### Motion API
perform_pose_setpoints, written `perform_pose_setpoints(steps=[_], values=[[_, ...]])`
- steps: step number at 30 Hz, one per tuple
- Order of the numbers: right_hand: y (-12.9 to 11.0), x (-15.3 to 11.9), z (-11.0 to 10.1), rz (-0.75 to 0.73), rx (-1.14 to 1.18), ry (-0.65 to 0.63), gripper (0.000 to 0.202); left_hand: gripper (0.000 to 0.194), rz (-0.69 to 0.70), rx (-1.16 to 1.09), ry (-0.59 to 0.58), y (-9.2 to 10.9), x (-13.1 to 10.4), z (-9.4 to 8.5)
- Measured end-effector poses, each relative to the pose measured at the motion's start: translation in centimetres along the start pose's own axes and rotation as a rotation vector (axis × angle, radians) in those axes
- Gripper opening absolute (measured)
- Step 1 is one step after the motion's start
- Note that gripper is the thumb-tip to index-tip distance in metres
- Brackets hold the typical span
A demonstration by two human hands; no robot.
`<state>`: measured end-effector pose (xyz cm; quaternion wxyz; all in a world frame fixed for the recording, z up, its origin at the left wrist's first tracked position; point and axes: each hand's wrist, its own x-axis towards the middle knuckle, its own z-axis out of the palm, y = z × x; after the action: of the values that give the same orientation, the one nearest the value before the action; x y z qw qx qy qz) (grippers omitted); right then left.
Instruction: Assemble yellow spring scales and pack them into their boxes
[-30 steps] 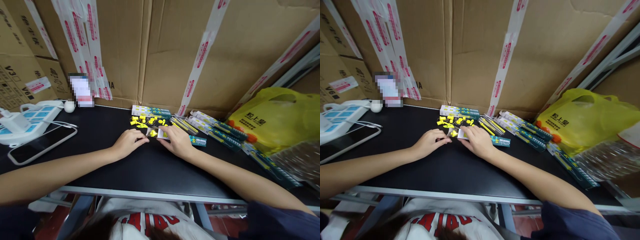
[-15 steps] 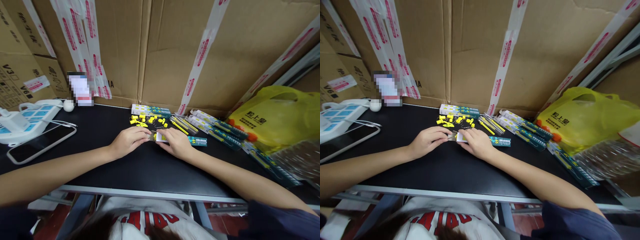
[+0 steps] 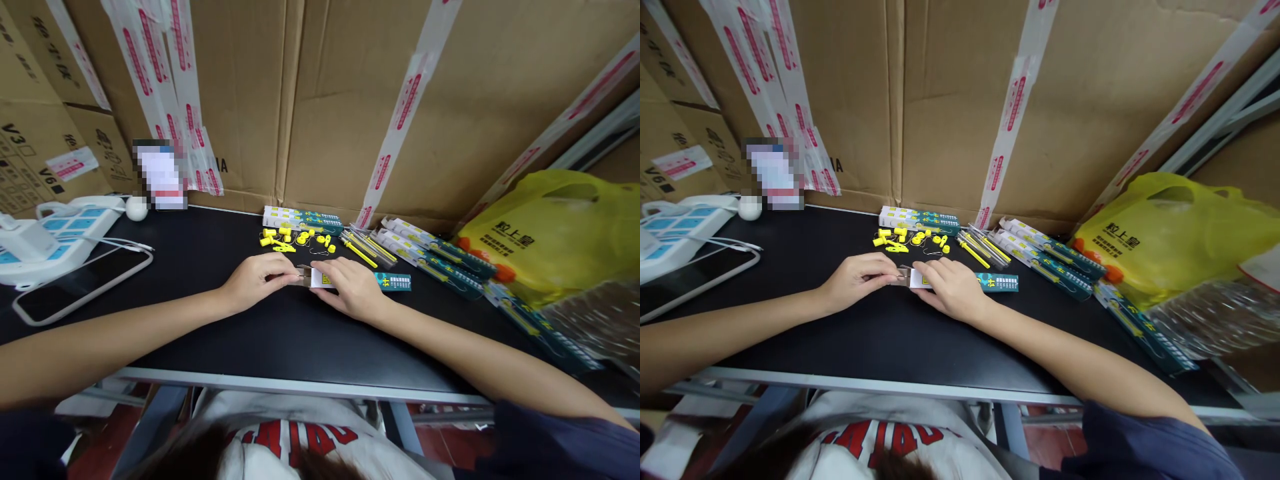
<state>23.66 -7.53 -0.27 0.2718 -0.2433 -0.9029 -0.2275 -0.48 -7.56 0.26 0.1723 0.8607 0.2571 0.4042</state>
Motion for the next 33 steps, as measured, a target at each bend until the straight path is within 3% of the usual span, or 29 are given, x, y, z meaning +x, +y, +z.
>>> perform_pose_setpoints(steps=[5, 13, 18, 25, 33], values=[[-0.6, 0.1, -0.1, -0.036, -0.005, 0.018, 0.036, 0.022, -0.05, 0.029, -0.024, 0.3, -0.1, 0.3], [-0.9, 0.0, 0.1, -0.043, 0.008, -0.012, 0.036, 0.017, -0.301, -0.089, 0.057, 0.6, -0.4, 1.3], [-0.7, 0.1, -0.1, -0.044, -0.024, -0.013, 0.036, 0.017, -0.284, -0.052, 0.081, 0.8, -0.3, 1.0], [-1.4, 0.5, -0.2, -0.087, -0.001, -0.001, 0.035, 0.016, -0.256, -0.045, -0.006, 1.6, -0.7, 1.5], [-0.8, 0.6, -0.1, -0.006, -0.033, -0.091, 0.053, 0.02, -0.302, -0.056, 0.016, 0.3, -0.1, 1.0]])
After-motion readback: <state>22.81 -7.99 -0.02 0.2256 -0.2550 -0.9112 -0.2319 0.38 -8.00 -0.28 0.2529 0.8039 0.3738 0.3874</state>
